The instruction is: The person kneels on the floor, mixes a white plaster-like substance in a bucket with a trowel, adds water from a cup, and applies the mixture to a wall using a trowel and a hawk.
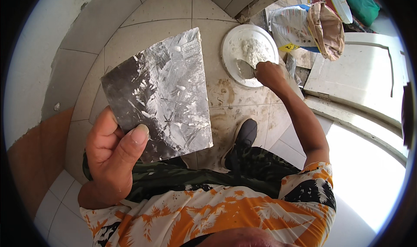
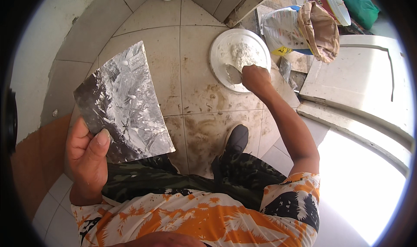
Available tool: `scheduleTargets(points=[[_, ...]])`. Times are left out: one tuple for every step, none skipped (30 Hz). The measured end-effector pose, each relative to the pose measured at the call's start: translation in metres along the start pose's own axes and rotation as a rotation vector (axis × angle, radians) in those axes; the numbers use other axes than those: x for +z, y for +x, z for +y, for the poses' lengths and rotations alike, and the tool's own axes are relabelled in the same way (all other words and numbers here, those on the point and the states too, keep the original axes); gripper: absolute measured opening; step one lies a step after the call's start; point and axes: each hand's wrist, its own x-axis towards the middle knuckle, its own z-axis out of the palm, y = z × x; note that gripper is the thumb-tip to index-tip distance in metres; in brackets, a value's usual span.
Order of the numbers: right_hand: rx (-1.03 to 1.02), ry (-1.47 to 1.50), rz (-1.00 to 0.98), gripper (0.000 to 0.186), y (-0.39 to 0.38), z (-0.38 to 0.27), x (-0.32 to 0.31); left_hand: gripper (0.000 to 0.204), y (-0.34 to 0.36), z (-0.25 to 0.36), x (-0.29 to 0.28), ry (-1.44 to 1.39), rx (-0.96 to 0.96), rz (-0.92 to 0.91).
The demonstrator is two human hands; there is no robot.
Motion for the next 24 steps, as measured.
scheduleTargets(points=[[-0.018, -0.027, -0.002, 0.021, -0.003, 0.007, 0.004, 0.031, -0.001, -0.001, -0.003, 0.007, -0.011, -0.009], [-0.047, -0.066, 0.002, 0.021, -0.005, 0.014, 0.007, 0.035, -0.003, -0.003, -0.007, 0.013, -0.020, -0.019], [-0.076, -0.104, 0.005, 0.020, -0.008, 0.022, 0.010, 0.040, -0.004, -0.003, -0.009, 0.018, -0.030, -0.029], [-0.105, -0.143, 0.009, 0.019, -0.010, 0.029, 0.012, 0.039, -0.004, -0.003, -0.010, 0.027, -0.031, -0.032], [-0.130, -0.167, 0.047, 0.018, -0.013, 0.035, 0.013, 0.039, -0.004, -0.003, -0.011, 0.034, -0.029, -0.035], [-0.156, -0.192, 0.086, 0.017, -0.016, 0.041, 0.014, 0.039, -0.005, -0.003, -0.011, 0.041, -0.028, -0.038], [-0.181, -0.216, 0.124, 0.017, -0.017, 0.045, 0.015, 0.036, -0.004, -0.003, -0.010, 0.015, -0.014, -0.037], [-0.185, -0.245, 0.122, 0.016, -0.017, 0.045, 0.014, 0.032, -0.002, -0.003, -0.006, -0.008, -0.002, -0.036], [-0.188, -0.275, 0.120, 0.016, -0.016, 0.044, 0.012, 0.029, -0.001, -0.003, -0.004, -0.031, 0.011, -0.035], [-0.192, -0.304, 0.118, 0.015, -0.014, 0.044, 0.010, 0.029, 0.000, -0.002, -0.003, -0.029, 0.004, -0.037], [-0.197, -0.313, 0.138, 0.014, -0.011, 0.042, 0.005, 0.029, 0.000, -0.002, -0.002, -0.023, -0.005, -0.038], [-0.202, -0.320, 0.159, 0.014, -0.007, 0.038, -0.002, 0.030, 0.000, -0.002, -0.001, -0.016, -0.013, -0.039], [-0.208, -0.327, 0.180, 0.013, -0.003, 0.034, -0.012, 0.030, 0.000, -0.002, -0.001, -0.010, -0.006, -0.041], [-0.200, -0.330, 0.170, 0.011, 0.001, 0.028, -0.026, 0.030, -0.001, -0.003, -0.001, -0.002, -0.001, -0.036], [-0.187, -0.341, 0.209, 0.011, 0.003, 0.026, -0.034, 0.030, -0.001, -0.003, -0.002, 0.001, 0.007, -0.041], [-0.163, -0.323, 0.218, 0.011, 0.011, 0.028, -0.031, 0.030, -0.001, -0.002, -0.003, 0.009, 0.000, -0.047], [-0.134, -0.312, 0.224, 0.012, 0.016, 0.033, -0.025, 0.030, -0.001, -0.002, -0.005, 0.011, -0.005, -0.058], [-0.136, -0.326, 0.184, 0.012, 0.020, 0.043, -0.013, 0.030, 0.002, 0.000, -0.004, 0.009, 0.001, -0.075], [-0.142, -0.336, 0.152, 0.012, 0.026, 0.051, -0.006, 0.035, 0.003, 0.002, -0.005, 0.016, 0.001, -0.082], [-0.095, -0.304, 0.143, 0.013, 0.026, 0.046, -0.016, 0.039, 0.001, 0.000, -0.008, 0.027, -0.006, -0.074], [-0.097, -0.287, 0.151, 0.013, 0.024, 0.040, -0.026, 0.043, -0.002, 0.000, -0.008, 0.040, -0.023, -0.057], [-0.097, -0.270, 0.158, 0.013, 0.021, 0.035, -0.037, 0.043, -0.003, -0.001, -0.008, 0.050, -0.026, -0.030], [-0.087, -0.252, 0.157, 0.013, 0.015, 0.031, -0.042, 0.043, -0.004, -0.001, -0.009, 0.058, -0.035, -0.015], [-0.085, -0.237, 0.140, 0.014, 0.013, 0.025, -0.043, 0.043, -0.005, -0.001, -0.008, 0.065, -0.045, 0.001]])
